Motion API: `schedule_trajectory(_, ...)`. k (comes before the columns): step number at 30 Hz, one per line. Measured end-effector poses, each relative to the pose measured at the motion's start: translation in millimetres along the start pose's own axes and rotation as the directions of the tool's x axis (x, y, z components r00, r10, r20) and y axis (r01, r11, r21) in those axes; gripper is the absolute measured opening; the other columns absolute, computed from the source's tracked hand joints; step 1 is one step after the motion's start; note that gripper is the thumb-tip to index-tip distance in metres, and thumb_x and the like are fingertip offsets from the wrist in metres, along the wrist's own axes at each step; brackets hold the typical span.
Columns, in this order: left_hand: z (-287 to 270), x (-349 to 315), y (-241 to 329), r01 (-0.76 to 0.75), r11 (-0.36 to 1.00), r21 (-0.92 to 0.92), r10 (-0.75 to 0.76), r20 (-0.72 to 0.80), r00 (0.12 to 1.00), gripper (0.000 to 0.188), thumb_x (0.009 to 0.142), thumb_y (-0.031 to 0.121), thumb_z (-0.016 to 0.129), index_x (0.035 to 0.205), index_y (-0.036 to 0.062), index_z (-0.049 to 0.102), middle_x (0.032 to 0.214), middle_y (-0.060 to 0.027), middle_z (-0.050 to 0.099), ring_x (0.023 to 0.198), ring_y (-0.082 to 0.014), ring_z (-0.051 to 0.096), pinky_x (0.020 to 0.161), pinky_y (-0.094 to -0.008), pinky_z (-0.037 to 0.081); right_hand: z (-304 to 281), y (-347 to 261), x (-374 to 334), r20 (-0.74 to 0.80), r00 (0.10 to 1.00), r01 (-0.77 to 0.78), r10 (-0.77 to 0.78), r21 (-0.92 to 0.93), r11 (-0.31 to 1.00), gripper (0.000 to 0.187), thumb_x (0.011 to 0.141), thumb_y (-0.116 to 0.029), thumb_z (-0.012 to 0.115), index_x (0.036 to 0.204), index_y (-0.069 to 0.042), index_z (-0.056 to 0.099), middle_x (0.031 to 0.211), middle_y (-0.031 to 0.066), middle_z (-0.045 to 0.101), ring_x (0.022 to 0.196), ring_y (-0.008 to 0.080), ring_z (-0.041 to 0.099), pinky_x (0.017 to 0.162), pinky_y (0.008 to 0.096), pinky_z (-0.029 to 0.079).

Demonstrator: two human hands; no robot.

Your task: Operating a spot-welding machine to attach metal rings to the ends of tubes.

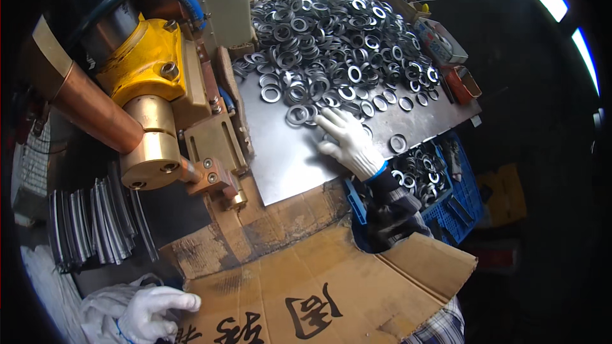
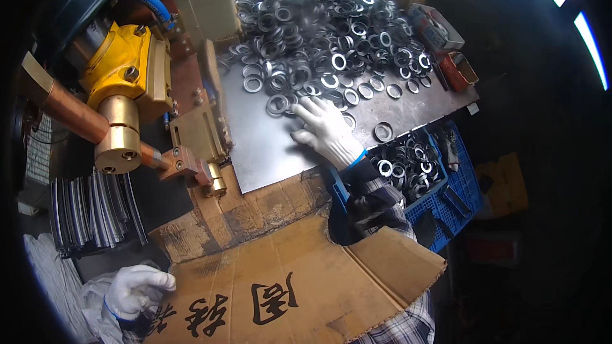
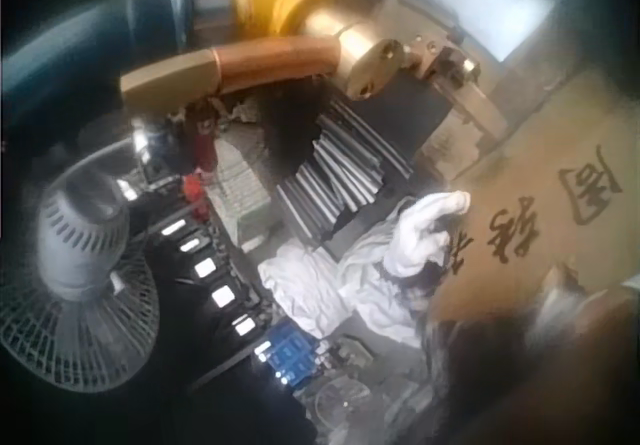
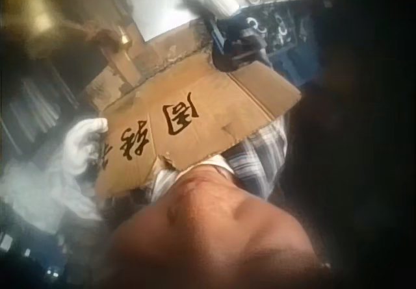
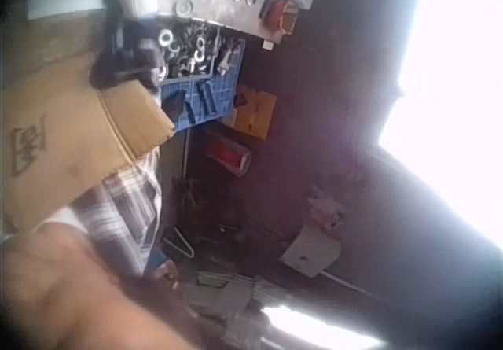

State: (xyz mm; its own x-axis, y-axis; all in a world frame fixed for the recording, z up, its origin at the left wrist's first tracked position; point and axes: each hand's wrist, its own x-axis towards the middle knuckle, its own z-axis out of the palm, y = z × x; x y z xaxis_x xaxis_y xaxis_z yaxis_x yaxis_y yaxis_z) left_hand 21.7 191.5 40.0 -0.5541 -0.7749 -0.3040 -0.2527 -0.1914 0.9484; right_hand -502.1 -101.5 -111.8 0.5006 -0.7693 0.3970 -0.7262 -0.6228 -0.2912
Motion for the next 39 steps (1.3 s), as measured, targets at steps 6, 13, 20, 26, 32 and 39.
schedule_trajectory(6,28.4,-39.7,-44.9,-0.179,0.937,-0.3,0.059,-0.371,0.927,0.084,0.097,0.061,0.089,0.134,-0.0125,0.074,0.116,-0.0259,0.077,0.106,-0.0372,0.079,0.097,-0.0521,0.067,23.0,125.0,-78.7,-0.566,0.619,-0.689,0.544,-0.059,0.723,0.058,0.111,-0.04,0.068,0.157,-0.004,0.067,0.146,0.0232,0.076,0.138,0.0396,0.071,0.12,0.0438,0.052)
schedule_trajectory(13,22.0,-37.2,-43.0,-0.174,0.936,-0.306,0.038,-0.406,0.913,0.08,0.096,0.059,0.09,0.138,-0.0077,0.073,0.12,-0.0203,0.074,0.111,-0.0339,0.075,0.097,-0.0499,0.066,1.2,121.0,-32.8,-0.182,0.439,0.038,0.88,0.982,0.185,0.046,0.118,-0.024,0.069,0.157,0.001,0.069,0.125,0.0006,0.077,0.11,0.0079,0.067,0.097,0.0263,0.055)
schedule_trajectory(20,11.3,-61.3,-100.3,-0.139,0.969,-0.204,-0.077,-0.786,0.614,0.047,0.114,0.017,0.068,0.153,-0.009,0.064,0.141,-0.0209,0.077,0.123,-0.0289,0.078,0.109,-0.043,0.063,22.0,-30.6,-35.6,-0.171,0.843,-0.299,0.511,0.64,0.708,0.05,0.114,-0.013,0.068,0.161,0.003,0.063,0.155,0.0154,0.072,0.138,0.0213,0.068,0.118,0.0351,0.052)
schedule_trajectory(26,-66.6,-14.8,-155.9,0.634,0.543,0.551,0.525,-0.812,0.256,0.049,0.106,0.039,0.079,0.145,0.0096,0.074,0.14,-0.0163,0.078,0.126,-0.0385,0.075,0.108,-0.0495,0.058,45.3,-108.5,-35.4,-0.127,0.979,0.149,-0.157,-0.065,0.987,0.059,0.092,-0.004,0.077,0.151,0.001,0.072,0.156,0.0274,0.069,0.143,0.0477,0.066,0.121,0.0535,0.053)
schedule_trajectory(32,-94.5,58.2,-169.1,0.876,0.315,0.364,0.088,-0.931,0.355,0.067,0.107,0.057,0.071,0.152,0.0076,0.065,0.13,-0.0143,0.079,0.126,-0.0346,0.075,0.104,-0.0538,0.059,64.5,-117.7,-31.0,-0.142,0.975,0.162,-0.169,-0.056,0.985,0.065,0.085,-0.003,0.081,0.15,0.0,0.073,0.157,0.0275,0.068,0.144,0.0481,0.065,0.123,0.054,0.052)
schedule_trajectory(39,-120.1,46.2,-163.8,0.749,0.547,0.374,0.061,-0.91,0.41,0.062,0.101,0.044,0.084,0.151,0.0115,0.069,0.134,-0.0197,0.079,0.124,-0.0404,0.076,0.105,-0.0532,0.061,65.4,-75.8,-57.2,-0.181,0.98,-0.079,0.082,0.02,0.997,0.057,0.103,-0.006,0.073,0.159,-0.001,0.066,0.159,0.0275,0.067,0.146,0.0439,0.065,0.126,0.0501,0.049)
